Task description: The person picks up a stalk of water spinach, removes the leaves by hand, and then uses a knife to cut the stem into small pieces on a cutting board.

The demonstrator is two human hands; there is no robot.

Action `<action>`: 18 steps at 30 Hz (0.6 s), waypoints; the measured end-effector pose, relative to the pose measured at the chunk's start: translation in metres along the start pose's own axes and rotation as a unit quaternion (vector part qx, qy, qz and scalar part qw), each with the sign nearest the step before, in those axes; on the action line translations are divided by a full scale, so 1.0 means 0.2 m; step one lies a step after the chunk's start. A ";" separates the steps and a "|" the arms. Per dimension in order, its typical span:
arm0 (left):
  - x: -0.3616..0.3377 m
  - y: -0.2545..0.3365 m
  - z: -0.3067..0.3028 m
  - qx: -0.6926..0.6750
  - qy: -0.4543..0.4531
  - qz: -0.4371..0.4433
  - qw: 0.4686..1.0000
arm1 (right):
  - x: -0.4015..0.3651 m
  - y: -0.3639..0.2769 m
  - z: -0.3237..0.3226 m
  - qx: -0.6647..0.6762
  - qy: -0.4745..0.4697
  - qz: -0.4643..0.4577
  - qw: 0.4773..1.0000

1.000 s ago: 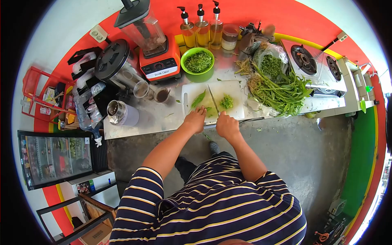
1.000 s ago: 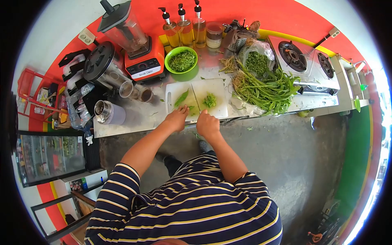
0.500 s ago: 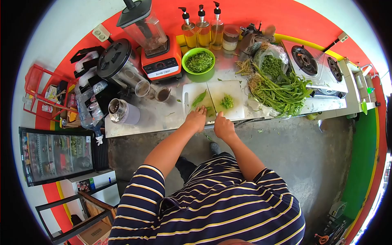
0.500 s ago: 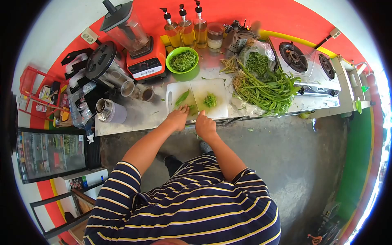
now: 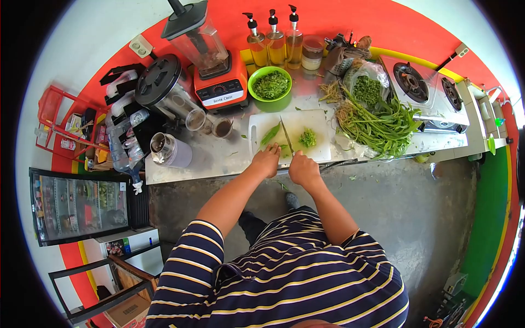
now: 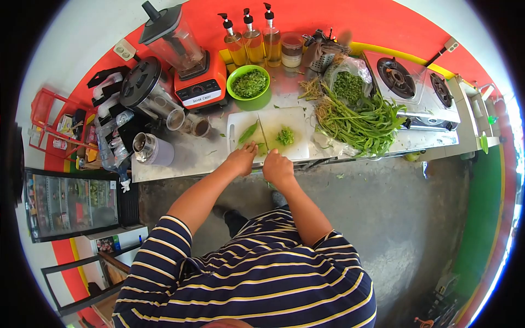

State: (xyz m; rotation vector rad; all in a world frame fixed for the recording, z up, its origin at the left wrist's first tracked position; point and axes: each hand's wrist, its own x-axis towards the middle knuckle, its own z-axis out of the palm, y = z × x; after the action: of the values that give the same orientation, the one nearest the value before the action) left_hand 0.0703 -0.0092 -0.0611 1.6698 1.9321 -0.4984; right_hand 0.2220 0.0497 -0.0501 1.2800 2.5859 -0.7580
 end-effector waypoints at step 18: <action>0.00 0.05 -0.01 -0.045 0.020 -0.016 0.999 | 0.02 0.03 0.14 -0.001 -0.010 -0.023 1.000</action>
State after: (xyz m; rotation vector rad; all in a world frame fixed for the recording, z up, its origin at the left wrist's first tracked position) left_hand 0.0792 -0.0065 -0.0601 1.6065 1.9838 -0.3870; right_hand 0.2222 0.0409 -0.0772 1.2089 2.6085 -0.7733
